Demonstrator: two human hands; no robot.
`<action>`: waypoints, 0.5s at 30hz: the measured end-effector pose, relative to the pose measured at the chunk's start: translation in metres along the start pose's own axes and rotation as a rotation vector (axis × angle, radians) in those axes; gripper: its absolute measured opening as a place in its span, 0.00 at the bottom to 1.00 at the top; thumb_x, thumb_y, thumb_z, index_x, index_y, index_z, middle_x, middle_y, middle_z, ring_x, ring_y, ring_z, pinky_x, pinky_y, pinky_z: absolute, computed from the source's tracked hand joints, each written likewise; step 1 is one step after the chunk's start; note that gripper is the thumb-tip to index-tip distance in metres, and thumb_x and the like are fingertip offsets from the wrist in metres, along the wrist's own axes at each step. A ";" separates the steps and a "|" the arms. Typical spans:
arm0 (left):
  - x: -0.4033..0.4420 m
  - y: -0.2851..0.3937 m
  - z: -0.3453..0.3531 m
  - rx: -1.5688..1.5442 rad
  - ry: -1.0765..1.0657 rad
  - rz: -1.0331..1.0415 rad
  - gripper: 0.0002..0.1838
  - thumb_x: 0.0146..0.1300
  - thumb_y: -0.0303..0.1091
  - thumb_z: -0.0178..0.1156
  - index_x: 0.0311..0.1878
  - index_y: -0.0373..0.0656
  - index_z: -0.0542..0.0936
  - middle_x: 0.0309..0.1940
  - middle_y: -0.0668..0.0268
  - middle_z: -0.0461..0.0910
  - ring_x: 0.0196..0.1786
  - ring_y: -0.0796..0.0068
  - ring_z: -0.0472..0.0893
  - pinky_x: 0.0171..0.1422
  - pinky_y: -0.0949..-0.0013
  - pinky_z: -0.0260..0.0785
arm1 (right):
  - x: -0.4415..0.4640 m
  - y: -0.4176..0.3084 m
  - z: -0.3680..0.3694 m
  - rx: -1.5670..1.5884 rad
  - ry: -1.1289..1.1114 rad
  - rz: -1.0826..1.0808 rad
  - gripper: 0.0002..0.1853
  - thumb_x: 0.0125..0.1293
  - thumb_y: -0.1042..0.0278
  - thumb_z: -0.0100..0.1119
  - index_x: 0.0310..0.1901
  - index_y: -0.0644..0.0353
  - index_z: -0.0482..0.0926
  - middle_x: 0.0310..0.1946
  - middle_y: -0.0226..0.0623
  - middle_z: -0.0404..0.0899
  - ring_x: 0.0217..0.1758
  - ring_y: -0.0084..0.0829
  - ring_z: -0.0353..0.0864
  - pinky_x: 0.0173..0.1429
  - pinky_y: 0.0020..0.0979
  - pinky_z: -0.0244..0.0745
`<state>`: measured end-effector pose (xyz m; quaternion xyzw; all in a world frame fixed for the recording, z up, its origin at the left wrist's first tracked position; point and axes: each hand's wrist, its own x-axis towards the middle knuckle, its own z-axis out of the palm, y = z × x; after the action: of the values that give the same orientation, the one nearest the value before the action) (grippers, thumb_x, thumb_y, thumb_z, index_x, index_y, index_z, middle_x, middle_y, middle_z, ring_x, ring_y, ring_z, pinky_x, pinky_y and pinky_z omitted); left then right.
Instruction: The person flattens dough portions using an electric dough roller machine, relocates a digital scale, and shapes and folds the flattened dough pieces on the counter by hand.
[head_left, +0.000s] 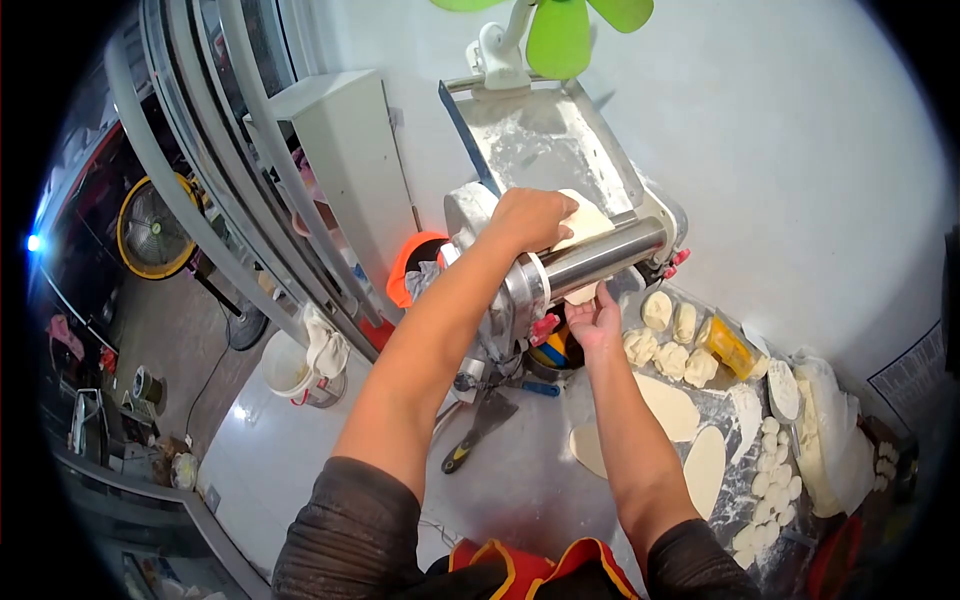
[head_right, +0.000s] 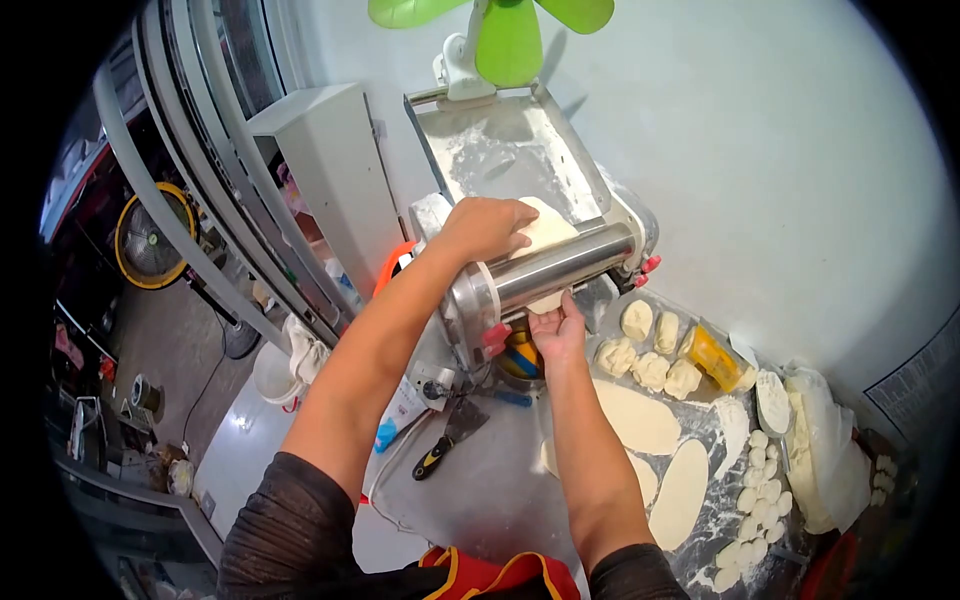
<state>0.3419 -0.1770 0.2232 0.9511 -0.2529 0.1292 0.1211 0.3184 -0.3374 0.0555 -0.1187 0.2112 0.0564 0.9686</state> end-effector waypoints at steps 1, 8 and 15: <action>0.001 0.000 0.001 0.003 -0.002 0.002 0.19 0.53 0.43 0.61 0.49 0.51 0.80 0.41 0.63 0.82 0.44 0.61 0.80 0.47 0.62 0.71 | -0.002 0.001 0.001 0.019 0.024 -0.019 0.14 0.67 0.61 0.53 0.49 0.60 0.72 0.50 0.39 0.76 0.56 0.37 0.74 0.60 0.41 0.69; 0.003 -0.001 0.001 -0.010 -0.051 -0.024 0.19 0.53 0.46 0.62 0.49 0.52 0.80 0.42 0.63 0.81 0.48 0.62 0.79 0.49 0.61 0.70 | -0.018 0.004 0.002 0.037 -0.065 -0.042 0.18 0.65 0.62 0.56 0.54 0.59 0.72 0.53 0.36 0.76 0.58 0.36 0.73 0.63 0.40 0.66; 0.005 0.000 0.002 0.140 -0.019 0.021 0.21 0.52 0.47 0.62 0.48 0.49 0.80 0.44 0.66 0.78 0.53 0.65 0.73 0.52 0.62 0.69 | -0.023 -0.003 -0.013 -0.064 -0.090 -0.006 0.20 0.67 0.65 0.51 0.59 0.57 0.67 0.58 0.39 0.71 0.62 0.41 0.68 0.67 0.50 0.59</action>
<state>0.3466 -0.1794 0.2228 0.9557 -0.2546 0.1389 0.0506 0.2928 -0.3450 0.0540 -0.1478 0.1653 0.0657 0.9729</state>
